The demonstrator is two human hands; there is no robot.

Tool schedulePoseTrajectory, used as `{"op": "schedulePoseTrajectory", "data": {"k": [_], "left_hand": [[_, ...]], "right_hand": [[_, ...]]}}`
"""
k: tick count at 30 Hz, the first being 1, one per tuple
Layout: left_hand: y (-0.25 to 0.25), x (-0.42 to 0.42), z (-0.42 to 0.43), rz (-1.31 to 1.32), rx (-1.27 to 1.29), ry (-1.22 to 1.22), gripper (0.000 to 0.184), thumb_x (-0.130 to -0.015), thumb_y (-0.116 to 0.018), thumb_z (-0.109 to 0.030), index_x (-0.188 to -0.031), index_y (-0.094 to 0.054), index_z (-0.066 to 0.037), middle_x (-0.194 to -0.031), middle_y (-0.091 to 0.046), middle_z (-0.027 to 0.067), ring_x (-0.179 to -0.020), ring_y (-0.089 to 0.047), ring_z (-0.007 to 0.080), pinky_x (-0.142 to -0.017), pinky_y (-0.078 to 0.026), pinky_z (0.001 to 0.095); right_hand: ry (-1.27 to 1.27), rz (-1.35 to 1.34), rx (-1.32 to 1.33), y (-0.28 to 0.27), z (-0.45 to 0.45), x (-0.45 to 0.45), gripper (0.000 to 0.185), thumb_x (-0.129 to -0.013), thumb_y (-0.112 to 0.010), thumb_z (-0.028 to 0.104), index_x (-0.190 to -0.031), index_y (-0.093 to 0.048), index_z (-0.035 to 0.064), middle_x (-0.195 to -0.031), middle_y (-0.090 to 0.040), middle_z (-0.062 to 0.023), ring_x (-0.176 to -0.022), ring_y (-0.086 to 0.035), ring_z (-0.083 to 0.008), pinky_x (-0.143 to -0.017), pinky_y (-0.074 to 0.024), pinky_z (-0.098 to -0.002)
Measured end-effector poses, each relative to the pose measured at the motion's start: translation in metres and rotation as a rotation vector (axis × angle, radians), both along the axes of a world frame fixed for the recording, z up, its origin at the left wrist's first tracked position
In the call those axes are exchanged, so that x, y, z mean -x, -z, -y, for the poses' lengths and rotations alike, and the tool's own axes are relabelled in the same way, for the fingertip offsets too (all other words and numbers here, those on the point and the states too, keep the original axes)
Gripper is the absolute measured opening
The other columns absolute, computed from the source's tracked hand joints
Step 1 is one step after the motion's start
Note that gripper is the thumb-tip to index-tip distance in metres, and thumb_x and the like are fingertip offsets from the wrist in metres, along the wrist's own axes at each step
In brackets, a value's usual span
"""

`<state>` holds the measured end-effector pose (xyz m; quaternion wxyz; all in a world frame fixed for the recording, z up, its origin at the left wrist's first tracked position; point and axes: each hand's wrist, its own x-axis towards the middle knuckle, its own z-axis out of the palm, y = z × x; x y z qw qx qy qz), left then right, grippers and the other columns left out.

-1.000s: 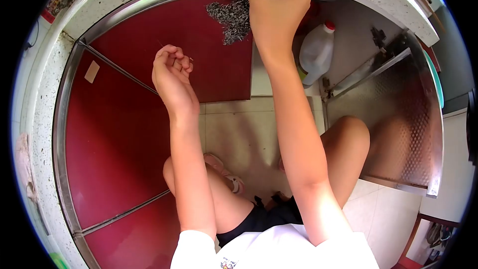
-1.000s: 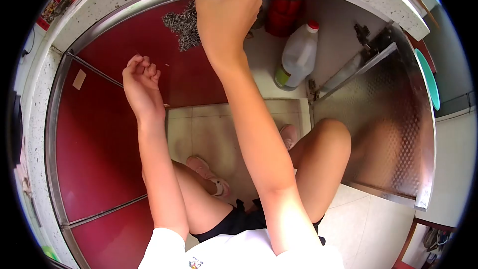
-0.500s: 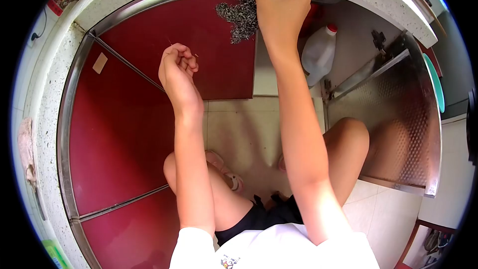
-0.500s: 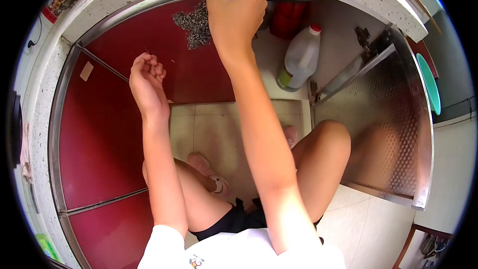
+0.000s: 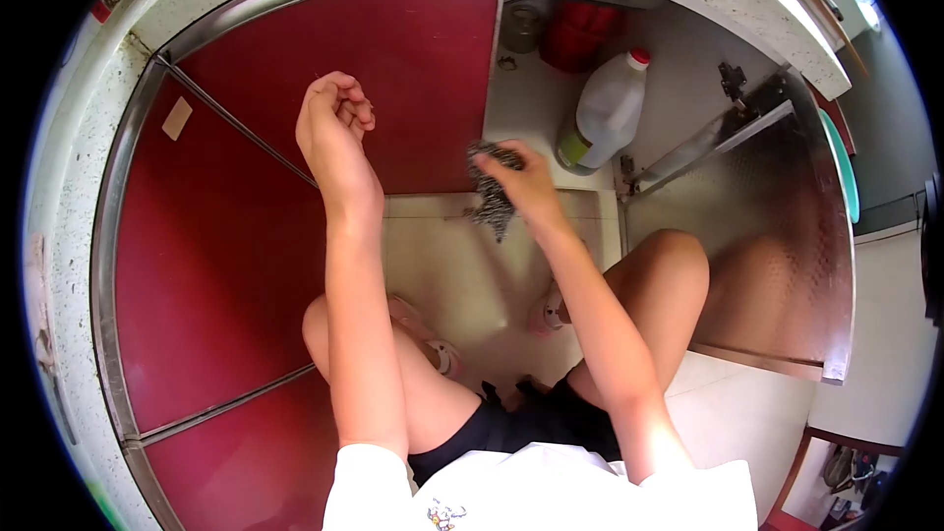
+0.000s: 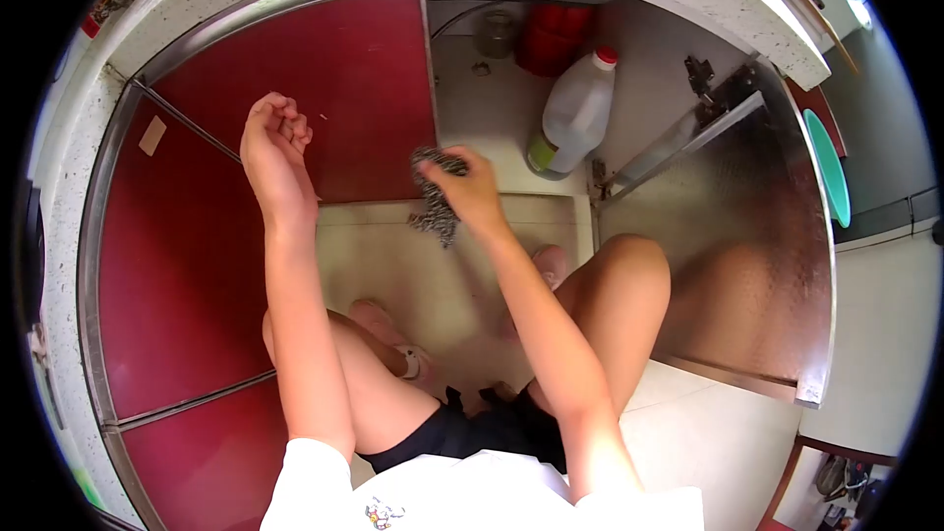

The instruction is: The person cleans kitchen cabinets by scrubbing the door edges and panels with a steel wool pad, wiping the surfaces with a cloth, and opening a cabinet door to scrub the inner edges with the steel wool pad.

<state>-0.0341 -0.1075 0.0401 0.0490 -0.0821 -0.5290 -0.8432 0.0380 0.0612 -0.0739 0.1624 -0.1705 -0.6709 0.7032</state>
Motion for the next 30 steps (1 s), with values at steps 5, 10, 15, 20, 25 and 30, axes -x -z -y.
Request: {"op": "schedulePoseTrajectory", "data": {"k": [5,10,15,20,25,30], "left_hand": [[0.008,0.002,-0.006,-0.004,0.060,-0.010,0.022,-0.095,-0.040,-0.014,-0.090,-0.059,-0.003,-0.080,-0.054,0.0009,-0.069,-0.047,0.0083,-0.064,-0.039,0.0247],[0.011,-0.003,-0.002,-0.045,0.208,0.023,0.023,-0.095,-0.042,-0.014,-0.093,-0.062,-0.003,-0.081,-0.056,0.0002,-0.071,-0.048,0.0075,-0.065,-0.040,0.0240],[0.012,-0.017,0.000,-0.052,0.476,0.075,0.022,-0.095,-0.045,-0.014,-0.099,-0.064,-0.003,-0.089,-0.061,0.0021,-0.077,-0.052,0.0083,-0.071,-0.043,0.0245],[0.021,-0.032,0.003,-0.016,0.554,0.241,0.027,-0.097,-0.048,-0.017,-0.114,-0.060,0.000,-0.105,-0.065,0.0073,-0.092,-0.060,0.0133,-0.082,-0.047,0.0272],[0.030,-0.049,0.003,0.095,0.391,0.492,0.041,-0.095,-0.054,-0.018,-0.130,-0.048,0.003,-0.120,-0.059,0.0121,-0.106,-0.059,0.0191,-0.095,-0.045,0.0306],[0.034,-0.067,0.003,0.116,0.492,0.501,0.049,-0.092,-0.062,-0.013,-0.135,-0.044,0.001,-0.124,-0.056,0.0133,-0.109,-0.057,0.0189,-0.098,-0.044,0.0335]], "right_hand": [[-0.903,0.241,-0.373,-0.019,-0.021,0.011,0.040,-0.087,-0.073,0.020,-0.120,-0.063,0.0008,-0.101,-0.067,-0.0047,-0.090,-0.060,-0.0098,-0.078,-0.0495,-0.0280],[-1.056,0.229,-0.432,-0.064,-0.051,0.009,0.039,-0.088,-0.072,0.019,-0.121,-0.062,0.0004,-0.117,-0.063,-0.0057,-0.103,-0.059,-0.0112,-0.091,-0.0490,-0.0304],[-0.720,-0.040,-0.112,-0.083,-0.056,0.017,0.040,-0.090,-0.069,0.017,-0.126,-0.058,0.0029,-0.112,-0.065,-0.0029,-0.101,-0.059,-0.0108,-0.091,-0.0480,-0.0276],[-0.702,-0.217,0.013,-0.102,-0.041,0.022,0.039,-0.092,-0.066,0.018,-0.127,-0.057,0.0033,-0.111,-0.065,-0.0019,-0.098,-0.059,-0.0089,-0.087,-0.0477,-0.0257],[-0.697,-0.276,-0.005,-0.095,-0.047,0.032,0.034,-0.095,-0.062,0.017,-0.126,-0.057,0.0047,-0.112,-0.064,-0.0015,-0.098,-0.059,-0.0083,-0.085,-0.0485,-0.0252],[-0.652,-0.065,0.081,-0.096,-0.045,0.028,0.037,-0.096,-0.061,0.021,-0.130,-0.054,0.0092,-0.112,-0.063,-0.0021,-0.102,-0.059,-0.0102,-0.082,-0.0517,-0.0282]]}}
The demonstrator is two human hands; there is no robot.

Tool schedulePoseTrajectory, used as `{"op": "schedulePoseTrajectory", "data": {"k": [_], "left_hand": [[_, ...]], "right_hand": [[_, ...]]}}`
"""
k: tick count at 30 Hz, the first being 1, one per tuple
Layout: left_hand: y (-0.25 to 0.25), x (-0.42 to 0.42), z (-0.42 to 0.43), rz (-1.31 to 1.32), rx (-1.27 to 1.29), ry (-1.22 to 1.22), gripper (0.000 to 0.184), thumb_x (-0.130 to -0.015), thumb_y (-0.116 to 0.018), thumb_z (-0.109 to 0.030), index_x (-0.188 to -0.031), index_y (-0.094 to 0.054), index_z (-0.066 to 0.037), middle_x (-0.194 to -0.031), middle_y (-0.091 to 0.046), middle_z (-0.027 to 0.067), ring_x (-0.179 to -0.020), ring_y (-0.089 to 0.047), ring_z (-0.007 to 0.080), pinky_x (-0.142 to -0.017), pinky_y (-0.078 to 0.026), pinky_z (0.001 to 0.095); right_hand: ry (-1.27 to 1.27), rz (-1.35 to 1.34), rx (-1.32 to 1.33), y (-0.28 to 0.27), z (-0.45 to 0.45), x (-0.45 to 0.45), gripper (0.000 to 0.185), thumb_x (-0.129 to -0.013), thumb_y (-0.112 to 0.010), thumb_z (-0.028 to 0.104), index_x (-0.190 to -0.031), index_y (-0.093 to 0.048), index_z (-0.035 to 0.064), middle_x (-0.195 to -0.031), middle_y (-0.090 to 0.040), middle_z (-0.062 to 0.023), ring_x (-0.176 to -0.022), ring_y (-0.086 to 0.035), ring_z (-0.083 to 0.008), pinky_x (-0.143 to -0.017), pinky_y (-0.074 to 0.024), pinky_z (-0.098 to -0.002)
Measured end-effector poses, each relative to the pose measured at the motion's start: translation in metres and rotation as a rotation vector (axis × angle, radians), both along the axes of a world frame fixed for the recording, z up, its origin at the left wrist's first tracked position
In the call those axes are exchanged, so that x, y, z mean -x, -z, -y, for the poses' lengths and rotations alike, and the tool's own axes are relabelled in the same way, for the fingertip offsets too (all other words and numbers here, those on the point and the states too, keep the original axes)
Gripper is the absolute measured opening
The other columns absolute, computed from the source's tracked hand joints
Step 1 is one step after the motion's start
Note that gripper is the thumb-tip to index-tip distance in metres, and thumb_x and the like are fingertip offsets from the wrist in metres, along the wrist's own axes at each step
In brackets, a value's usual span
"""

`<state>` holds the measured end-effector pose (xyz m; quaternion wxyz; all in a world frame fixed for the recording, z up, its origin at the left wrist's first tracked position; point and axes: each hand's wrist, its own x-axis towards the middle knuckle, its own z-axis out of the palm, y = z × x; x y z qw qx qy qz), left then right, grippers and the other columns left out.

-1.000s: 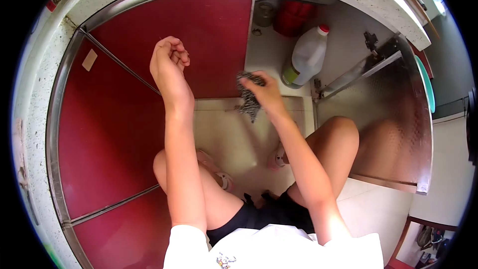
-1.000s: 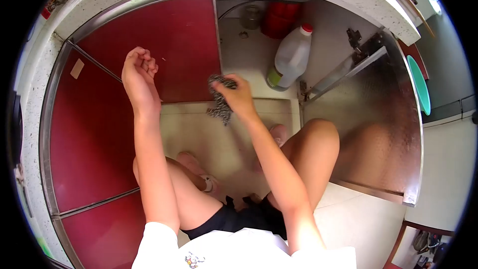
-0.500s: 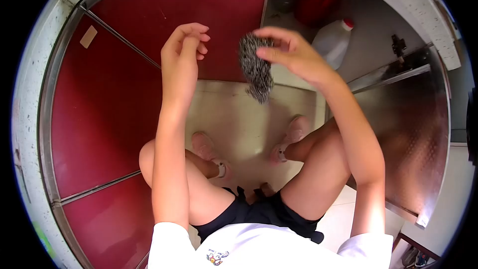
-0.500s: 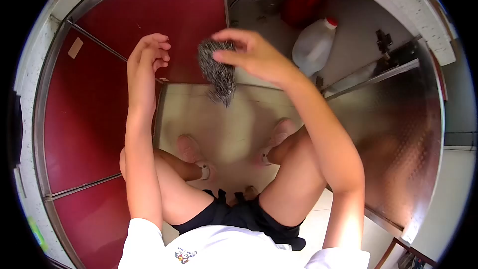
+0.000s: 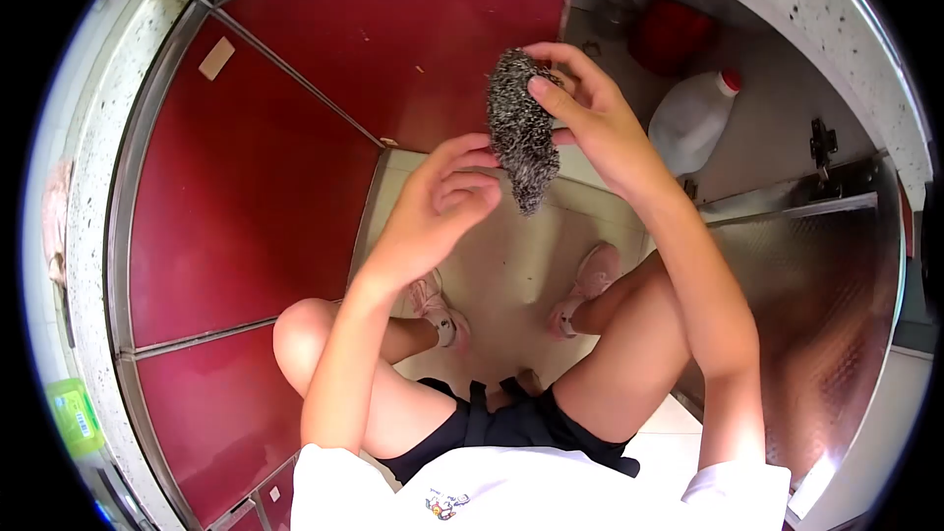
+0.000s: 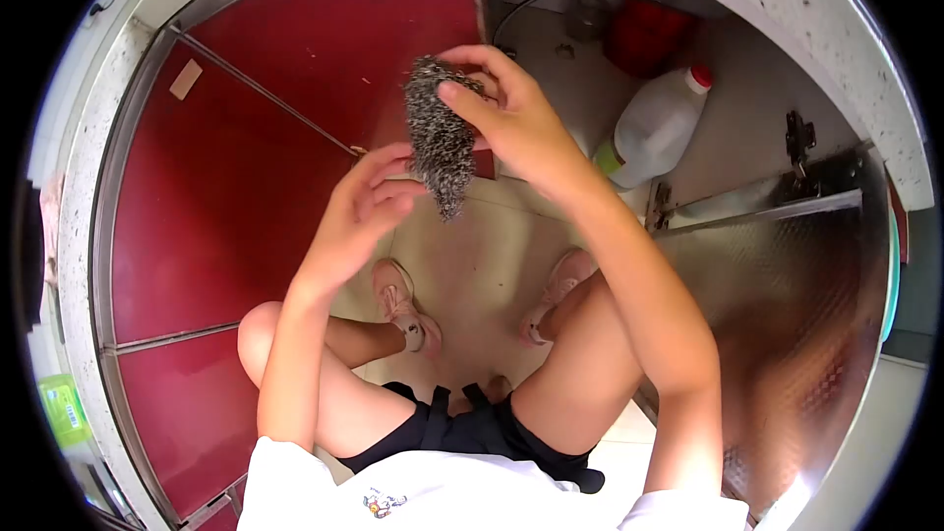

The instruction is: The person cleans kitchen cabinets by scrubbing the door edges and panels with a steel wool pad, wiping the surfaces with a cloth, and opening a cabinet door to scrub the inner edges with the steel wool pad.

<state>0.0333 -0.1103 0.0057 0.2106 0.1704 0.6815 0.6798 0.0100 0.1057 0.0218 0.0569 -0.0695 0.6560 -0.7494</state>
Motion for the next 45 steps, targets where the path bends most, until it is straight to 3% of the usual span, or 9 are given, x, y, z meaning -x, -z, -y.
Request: {"op": "schedulePoseTrajectory", "data": {"k": [7,11,18,24,28,30,34,37,45], "left_hand": [[-0.011,-0.027,0.013,-0.009,-0.105,-0.102,0.054,-0.095,-0.060,-0.021,-0.143,-0.041,-0.004,-0.130,-0.052,0.0132,-0.111,-0.056,0.0177,-0.097,-0.044,0.0330],[-0.024,-0.016,0.013,-0.148,0.073,-0.185,0.044,-0.100,-0.048,-0.028,-0.133,-0.053,0.000,-0.119,-0.063,0.0133,-0.100,-0.062,0.0189,-0.087,-0.047,0.0312],[-0.030,0.010,0.008,-0.644,0.475,-0.322,0.027,-0.091,-0.059,-0.013,-0.114,-0.063,0.002,-0.106,-0.067,0.0174,-0.090,-0.066,0.0251,-0.080,-0.052,0.0348],[-0.020,0.017,0.011,-0.478,0.439,-0.319,0.027,-0.090,-0.058,-0.018,-0.108,-0.065,0.000,-0.104,-0.069,0.0147,-0.089,-0.067,0.0262,-0.077,-0.053,0.0367],[-0.016,0.024,0.020,-0.509,0.505,-0.426,0.026,-0.089,-0.059,-0.019,-0.107,-0.066,-0.001,-0.105,-0.068,0.0148,-0.087,-0.068,0.0277,-0.077,-0.054,0.0387],[-0.010,0.023,0.023,-0.540,0.518,-0.398,0.025,-0.089,-0.060,-0.019,-0.105,-0.066,-0.002,-0.106,-0.069,0.0145,-0.085,-0.068,0.0293,-0.077,-0.054,0.0397],[-0.011,0.022,0.026,-0.539,0.569,-0.395,0.024,-0.088,-0.060,-0.019,-0.104,-0.066,-0.002,-0.106,-0.069,0.0146,-0.083,-0.068,0.0297,-0.077,-0.054,0.0392],[-0.010,0.026,0.030,-0.512,0.540,-0.411,0.023,-0.088,-0.060,-0.019,-0.103,-0.066,-0.002,-0.105,-0.069,0.0144,-0.083,-0.069,0.0282,-0.075,-0.054,0.0389],[-0.004,0.031,0.040,-0.486,0.590,-0.387,0.023,-0.089,-0.059,-0.018,-0.106,-0.066,-0.003,-0.104,-0.069,0.0137,-0.076,-0.067,0.0273,-0.076,-0.053,0.0386]], "right_hand": [[-0.082,0.083,-0.088,0.004,0.025,-0.003,0.047,-0.092,-0.067,0.026,-0.133,-0.052,0.0084,-0.115,-0.061,-0.0051,-0.102,-0.060,-0.0126,-0.080,-0.0543,-0.0299],[0.013,-0.097,-0.075,0.009,0.040,-0.002,0.051,-0.087,-0.073,0.027,-0.127,-0.054,0.0007,-0.101,-0.066,-0.0065,-0.092,-0.061,-0.0117,-0.079,-0.0515,-0.0281],[0.231,-0.347,-0.404,0.006,0.033,-0.019,0.045,-0.091,-0.068,0.023,-0.128,-0.053,0.0000,-0.111,-0.064,-0.0089,-0.099,-0.061,-0.0143,-0.085,-0.0504,-0.0295],[0.346,-0.370,-0.452,0.007,0.026,-0.033,0.038,-0.087,-0.070,0.015,-0.119,-0.058,-0.0014,-0.106,-0.066,-0.0154,-0.094,-0.065,-0.0223,-0.085,-0.0502,-0.0329],[0.563,-1.235,-1.097,-0.036,0.012,-0.005,0.047,-0.068,-0.080,0.005,-0.112,-0.065,0.0073,-0.100,-0.064,-0.0119,-0.093,-0.061,-0.0313,-0.081,-0.0500,-0.0369],[0.650,-1.321,-1.169,-0.051,0.004,0.009,0.044,-0.069,-0.076,-0.001,-0.111,-0.065,0.0034,-0.098,-0.062,-0.0128,-0.089,-0.061,-0.0306,-0.079,-0.0494,-0.0348],[0.653,-1.111,-1.220,-0.054,0.011,0.023,0.026,-0.068,-0.065,-0.006,-0.094,-0.063,-0.0046,-0.081,-0.057,-0.0180,-0.074,-0.057,-0.0328,-0.067,-0.0455,-0.0362],[0.588,-1.196,-1.220,-0.015,-0.008,0.035,0.058,-0.056,-0.070,-0.009,-0.111,-0.065,0.0098,-0.089,-0.049,-0.0100,-0.083,-0.055,-0.0312,-0.072,-0.0483,-0.0394],[0.276,-1.036,-1.344,0.039,-0.014,0.026,0.059,-0.052,-0.069,-0.011,-0.108,-0.063,0.0080,-0.087,-0.049,-0.0127,-0.083,-0.056,-0.0325,-0.072,-0.0488,-0.0406]]}}
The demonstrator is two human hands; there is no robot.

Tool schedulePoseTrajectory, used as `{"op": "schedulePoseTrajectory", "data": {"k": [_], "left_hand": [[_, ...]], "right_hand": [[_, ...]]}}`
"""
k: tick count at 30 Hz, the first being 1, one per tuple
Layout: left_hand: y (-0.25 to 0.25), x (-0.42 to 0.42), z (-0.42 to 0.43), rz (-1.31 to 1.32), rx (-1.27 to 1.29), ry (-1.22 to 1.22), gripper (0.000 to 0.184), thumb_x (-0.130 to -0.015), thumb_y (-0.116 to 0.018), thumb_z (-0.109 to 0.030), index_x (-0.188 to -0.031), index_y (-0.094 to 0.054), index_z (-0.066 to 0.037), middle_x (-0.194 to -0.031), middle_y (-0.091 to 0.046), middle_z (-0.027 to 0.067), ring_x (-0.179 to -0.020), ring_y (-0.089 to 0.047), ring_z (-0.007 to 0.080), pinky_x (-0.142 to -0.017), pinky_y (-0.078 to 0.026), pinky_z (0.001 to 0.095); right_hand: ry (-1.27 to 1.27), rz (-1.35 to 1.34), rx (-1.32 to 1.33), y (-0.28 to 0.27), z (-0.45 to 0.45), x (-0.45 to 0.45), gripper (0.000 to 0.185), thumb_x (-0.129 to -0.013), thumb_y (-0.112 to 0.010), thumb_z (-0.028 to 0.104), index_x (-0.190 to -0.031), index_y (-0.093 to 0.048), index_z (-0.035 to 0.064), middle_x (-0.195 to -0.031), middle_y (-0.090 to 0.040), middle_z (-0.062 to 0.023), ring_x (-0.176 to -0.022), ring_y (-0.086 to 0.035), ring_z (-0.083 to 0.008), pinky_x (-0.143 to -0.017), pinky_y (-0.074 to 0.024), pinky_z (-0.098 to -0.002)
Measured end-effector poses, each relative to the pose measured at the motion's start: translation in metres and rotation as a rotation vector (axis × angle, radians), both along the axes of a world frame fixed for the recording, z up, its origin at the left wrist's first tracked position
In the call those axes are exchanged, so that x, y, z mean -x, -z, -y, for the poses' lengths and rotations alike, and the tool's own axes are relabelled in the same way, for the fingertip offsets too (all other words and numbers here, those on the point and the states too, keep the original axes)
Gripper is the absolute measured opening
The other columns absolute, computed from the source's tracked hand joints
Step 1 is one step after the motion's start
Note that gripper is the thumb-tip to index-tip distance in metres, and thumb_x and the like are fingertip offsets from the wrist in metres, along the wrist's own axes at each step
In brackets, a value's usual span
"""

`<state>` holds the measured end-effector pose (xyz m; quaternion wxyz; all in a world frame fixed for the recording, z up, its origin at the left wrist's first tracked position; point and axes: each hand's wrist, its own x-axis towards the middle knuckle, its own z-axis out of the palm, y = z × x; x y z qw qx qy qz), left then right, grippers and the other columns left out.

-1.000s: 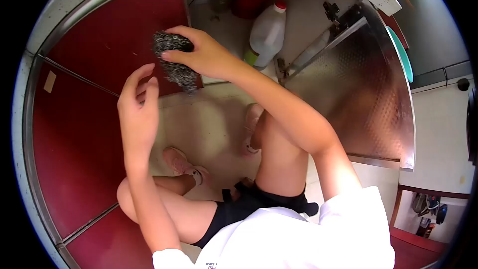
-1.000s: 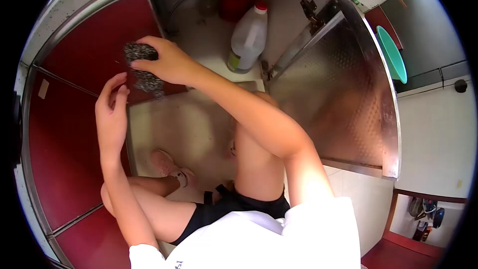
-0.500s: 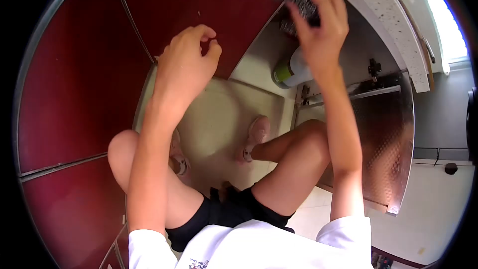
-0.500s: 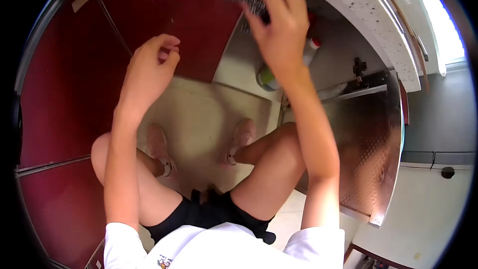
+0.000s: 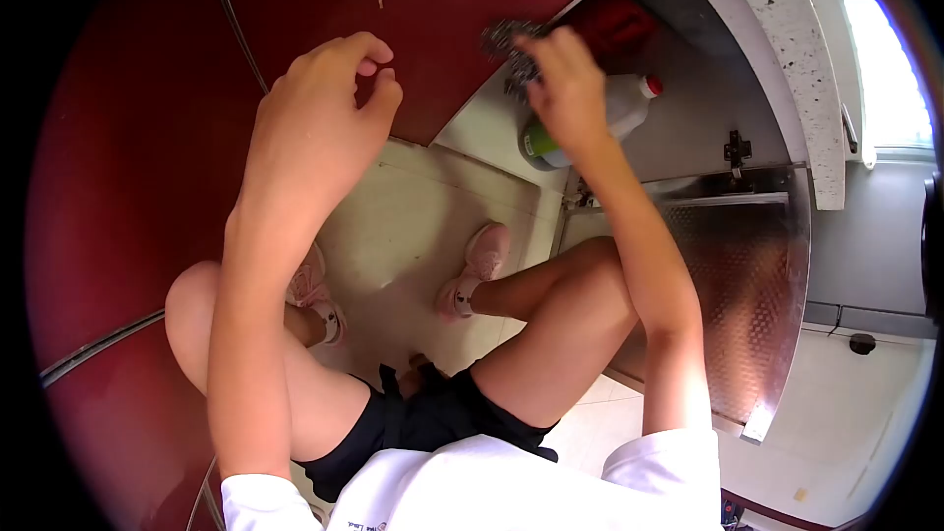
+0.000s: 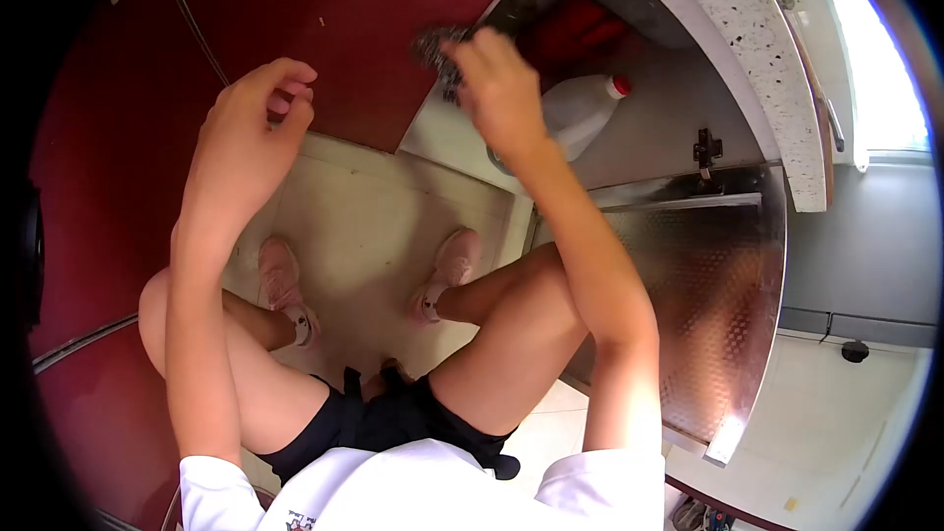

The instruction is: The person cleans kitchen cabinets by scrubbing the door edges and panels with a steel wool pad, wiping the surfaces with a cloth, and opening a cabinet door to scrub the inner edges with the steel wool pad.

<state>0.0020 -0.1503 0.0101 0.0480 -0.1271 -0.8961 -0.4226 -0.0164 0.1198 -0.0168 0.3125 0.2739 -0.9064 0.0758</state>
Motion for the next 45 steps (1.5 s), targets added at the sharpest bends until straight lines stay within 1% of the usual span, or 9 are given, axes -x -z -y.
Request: {"op": "schedulePoseTrajectory", "data": {"k": [9,12,15,21,28,30,33,41,45], "left_hand": [[-0.002,-0.009,0.001,-0.070,-0.042,0.013,0.022,-0.089,-0.058,-0.018,-0.101,-0.066,-0.001,-0.098,-0.069,0.0167,-0.082,-0.068,0.0326,-0.077,-0.053,0.0395],[-0.006,-0.011,-0.001,0.041,0.015,0.021,0.025,-0.087,-0.058,-0.010,-0.110,-0.065,-0.006,-0.102,-0.069,0.0081,-0.090,-0.063,0.0203,-0.080,-0.051,0.0329],[-0.006,-0.007,0.001,0.095,0.021,0.017,0.024,-0.087,-0.058,-0.011,-0.110,-0.065,-0.006,-0.102,-0.069,0.0078,-0.090,-0.063,0.0201,-0.080,-0.051,0.0326],[-0.006,-0.009,0.006,0.006,0.031,0.024,0.024,-0.087,-0.058,-0.010,-0.109,-0.065,-0.005,-0.100,-0.068,0.0077,-0.092,-0.063,0.0201,-0.080,-0.051,0.0326],[0.003,-0.009,-0.005,0.037,0.025,0.068,0.022,-0.088,-0.059,-0.011,-0.109,-0.065,-0.005,-0.101,-0.069,0.0087,-0.090,-0.065,0.0229,-0.078,-0.052,0.0334],[0.006,-0.008,-0.004,-0.038,0.054,0.037,0.022,-0.088,-0.058,-0.018,-0.099,-0.066,-0.001,-0.100,-0.069,0.0158,-0.088,-0.068,0.0333,-0.078,-0.054,0.0412],[0.003,-0.011,-0.004,-0.043,0.087,0.038,0.021,-0.089,-0.059,-0.012,-0.108,-0.065,-0.005,-0.099,-0.068,0.0095,-0.089,-0.065,0.0233,-0.078,-0.052,0.0336],[0.014,-0.009,-0.013,-0.057,0.086,0.117,0.021,-0.090,-0.059,-0.013,-0.108,-0.064,-0.004,-0.100,-0.069,0.0117,-0.091,-0.066,0.0252,-0.078,-0.052,0.0354],[0.010,-0.016,-0.017,-0.038,0.112,0.142,0.022,-0.090,-0.058,-0.014,-0.108,-0.063,-0.003,-0.100,-0.069,0.0124,-0.094,-0.066,0.0276,-0.081,-0.052,0.0367]], "right_hand": [[0.057,-0.372,0.182,-0.073,0.015,0.012,0.050,-0.058,-0.060,-0.011,-0.105,-0.066,0.0047,-0.082,-0.055,-0.0130,-0.078,-0.056,-0.0325,-0.069,-0.0485,-0.0378],[0.018,-0.305,0.114,-0.050,0.009,0.012,0.051,-0.058,-0.062,-0.010,-0.106,-0.065,0.0051,-0.085,-0.054,-0.0125,-0.078,-0.056,-0.0317,-0.069,-0.0484,-0.0374],[0.006,-0.012,-0.044,0.000,0.002,0.002,0.054,-0.055,-0.065,-0.010,-0.107,-0.065,0.0064,-0.088,-0.054,-0.0123,-0.082,-0.057,-0.0315,-0.071,-0.0499,-0.0394],[-0.009,-0.377,0.131,-0.062,0.003,0.013,0.052,-0.056,-0.062,-0.008,-0.105,-0.067,0.0093,-0.083,-0.055,-0.0119,-0.077,-0.057,-0.0312,-0.066,-0.0487,-0.0395],[0.043,-0.028,-0.088,-0.004,-0.004,0.002,0.056,-0.052,-0.065,-0.007,-0.105,-0.067,0.0128,-0.083,-0.052,-0.0081,-0.080,-0.058,-0.0287,-0.065,-0.0508,-0.0393],[0.062,-0.023,-0.134,-0.015,-0.003,0.000,0.056,-0.052,-0.065,-0.008,-0.104,-0.067,0.0121,-0.083,-0.052,-0.0083,-0.079,-0.058,-0.0287,-0.065,-0.0510,-0.0383],[-0.006,-0.380,0.137,-0.070,-0.004,0.008,0.052,-0.054,-0.062,-0.010,-0.102,-0.067,0.0080,-0.085,-0.057,-0.0108,-0.078,-0.058,-0.0301,-0.066,-0.0499,-0.0373],[0.067,-0.103,0.062,-0.030,-0.010,-0.002,0.053,-0.054,-0.062,-0.010,-0.103,-0.068,0.0115,-0.086,-0.056,-0.0096,-0.081,-0.059,-0.0300,-0.068,-0.0512,-0.0372],[0.145,-0.519,0.113,-0.099,-0.006,0.008,0.041,-0.061,-0.060,-0.009,-0.100,-0.068,0.0032,-0.089,-0.066,-0.0133,-0.080,-0.063,-0.0291,-0.073,-0.0497,-0.0337]]}}
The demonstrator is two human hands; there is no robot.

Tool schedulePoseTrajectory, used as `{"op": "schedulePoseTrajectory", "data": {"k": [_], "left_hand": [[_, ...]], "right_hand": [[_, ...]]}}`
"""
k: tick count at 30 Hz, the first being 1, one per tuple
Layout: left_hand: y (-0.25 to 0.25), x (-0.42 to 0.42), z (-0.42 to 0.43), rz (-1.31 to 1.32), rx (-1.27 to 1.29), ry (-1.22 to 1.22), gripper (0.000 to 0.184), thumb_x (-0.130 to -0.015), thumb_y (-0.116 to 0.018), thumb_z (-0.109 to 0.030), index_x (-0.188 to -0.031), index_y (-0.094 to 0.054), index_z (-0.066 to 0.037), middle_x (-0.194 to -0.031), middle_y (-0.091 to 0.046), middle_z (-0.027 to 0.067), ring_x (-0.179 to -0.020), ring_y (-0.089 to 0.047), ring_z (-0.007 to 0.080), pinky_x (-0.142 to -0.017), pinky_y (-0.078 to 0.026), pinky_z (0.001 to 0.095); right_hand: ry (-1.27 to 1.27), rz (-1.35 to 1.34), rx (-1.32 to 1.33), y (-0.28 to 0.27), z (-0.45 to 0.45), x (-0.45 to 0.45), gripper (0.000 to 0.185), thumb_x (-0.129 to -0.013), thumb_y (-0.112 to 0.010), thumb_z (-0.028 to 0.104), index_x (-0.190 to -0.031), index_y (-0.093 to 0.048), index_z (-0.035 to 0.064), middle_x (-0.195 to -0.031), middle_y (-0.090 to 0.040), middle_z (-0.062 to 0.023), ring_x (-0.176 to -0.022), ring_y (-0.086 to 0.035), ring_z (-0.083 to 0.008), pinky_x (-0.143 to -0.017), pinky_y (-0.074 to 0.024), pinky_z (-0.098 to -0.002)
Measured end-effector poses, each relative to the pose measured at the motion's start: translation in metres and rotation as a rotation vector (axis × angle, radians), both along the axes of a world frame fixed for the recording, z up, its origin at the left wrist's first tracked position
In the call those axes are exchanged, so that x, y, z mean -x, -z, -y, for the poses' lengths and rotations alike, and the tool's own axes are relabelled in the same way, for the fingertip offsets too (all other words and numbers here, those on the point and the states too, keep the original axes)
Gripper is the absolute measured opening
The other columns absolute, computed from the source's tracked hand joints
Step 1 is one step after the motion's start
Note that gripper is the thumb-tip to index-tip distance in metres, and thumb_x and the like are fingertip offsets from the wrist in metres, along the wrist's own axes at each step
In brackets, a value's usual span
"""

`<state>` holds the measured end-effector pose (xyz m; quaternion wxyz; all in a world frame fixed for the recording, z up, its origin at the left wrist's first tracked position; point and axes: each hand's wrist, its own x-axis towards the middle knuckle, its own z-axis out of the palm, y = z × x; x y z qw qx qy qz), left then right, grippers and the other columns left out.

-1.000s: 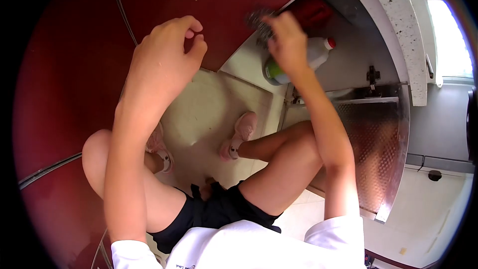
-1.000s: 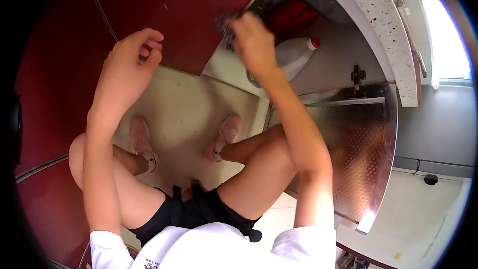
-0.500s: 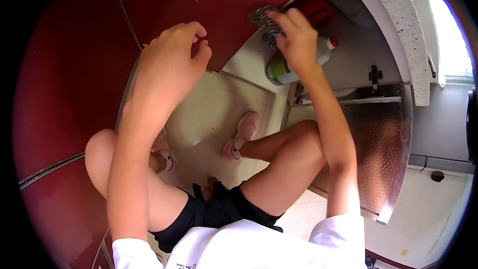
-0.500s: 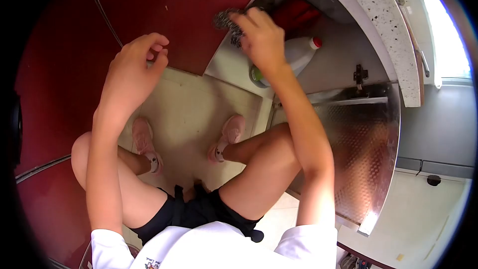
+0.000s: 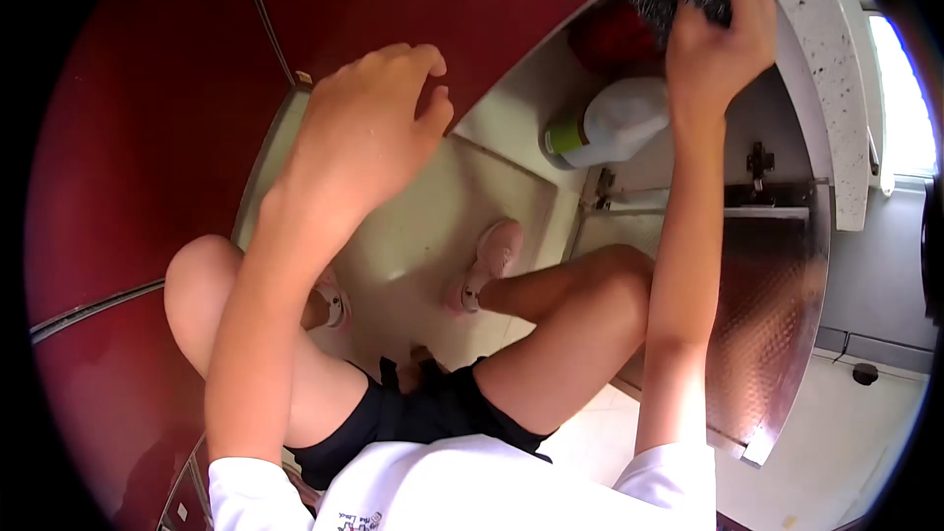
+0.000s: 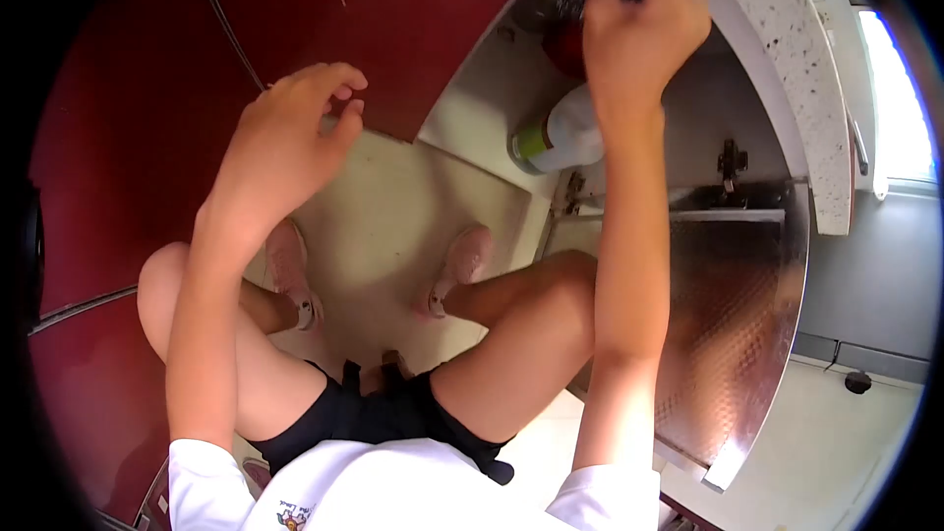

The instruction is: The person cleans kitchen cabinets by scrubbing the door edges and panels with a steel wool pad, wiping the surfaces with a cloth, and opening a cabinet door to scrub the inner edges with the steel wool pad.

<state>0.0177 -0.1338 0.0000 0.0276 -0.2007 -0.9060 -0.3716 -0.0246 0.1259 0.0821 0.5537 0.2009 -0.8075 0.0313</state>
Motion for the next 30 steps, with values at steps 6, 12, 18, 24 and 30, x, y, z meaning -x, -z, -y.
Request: {"op": "schedulePoseTrajectory", "data": {"k": [6,12,18,24,30], "left_hand": [[0.004,0.000,-0.002,0.027,0.058,0.066,0.023,-0.090,-0.058,-0.015,-0.110,-0.063,-0.004,-0.103,-0.068,0.0132,-0.094,-0.066,0.0285,-0.081,-0.052,0.0373],[0.003,0.000,0.000,0.026,0.055,0.061,0.024,-0.090,-0.058,-0.014,-0.111,-0.062,-0.003,-0.105,-0.067,0.0134,-0.092,-0.066,0.0293,-0.079,-0.052,0.0374],[0.001,-0.002,0.002,0.073,0.087,0.086,0.024,-0.090,-0.058,-0.014,-0.111,-0.062,-0.003,-0.108,-0.067,0.0140,-0.093,-0.065,0.0301,-0.080,-0.052,0.0375],[0.005,0.001,0.000,0.016,0.097,0.084,0.024,-0.090,-0.058,-0.013,-0.111,-0.062,-0.003,-0.107,-0.067,0.0140,-0.092,-0.066,0.0299,-0.081,-0.052,0.0384],[0.001,-0.002,-0.006,0.080,0.063,0.101,0.023,-0.090,-0.059,-0.012,-0.110,-0.063,-0.002,-0.105,-0.068,0.0140,-0.090,-0.066,0.0296,-0.080,-0.052,0.0378]], "right_hand": [[-0.086,0.363,0.018,0.063,-0.002,-0.011,0.050,-0.056,-0.063,-0.008,-0.101,-0.068,0.0123,-0.080,-0.048,-0.0099,-0.077,-0.057,-0.0300,-0.068,-0.0490,-0.0359],[-0.116,0.110,0.099,0.020,0.011,0.000,0.050,-0.061,-0.058,-0.010,-0.106,-0.070,0.0088,-0.078,-0.053,-0.0109,-0.072,-0.055,-0.0285,-0.069,-0.0480,-0.0338],[-0.137,0.187,0.133,0.044,0.003,-0.002,0.052,-0.061,-0.057,-0.010,-0.107,-0.070,0.0092,-0.078,-0.053,-0.0107,-0.072,-0.055,-0.0285,-0.069,-0.0480,-0.0337],[-0.179,0.184,0.095,0.036,0.015,-0.004,0.051,-0.058,-0.063,-0.010,-0.105,-0.067,0.0085,-0.083,-0.052,-0.0118,-0.075,-0.057,-0.0298,-0.064,-0.0484,-0.0351],[-0.172,0.221,0.134,0.042,0.013,0.001,0.046,-0.059,-0.062,-0.008,-0.102,-0.066,0.0066,-0.085,-0.055,-0.0125,-0.079,-0.059,-0.0327,-0.067,-0.0492,-0.0369]]}}
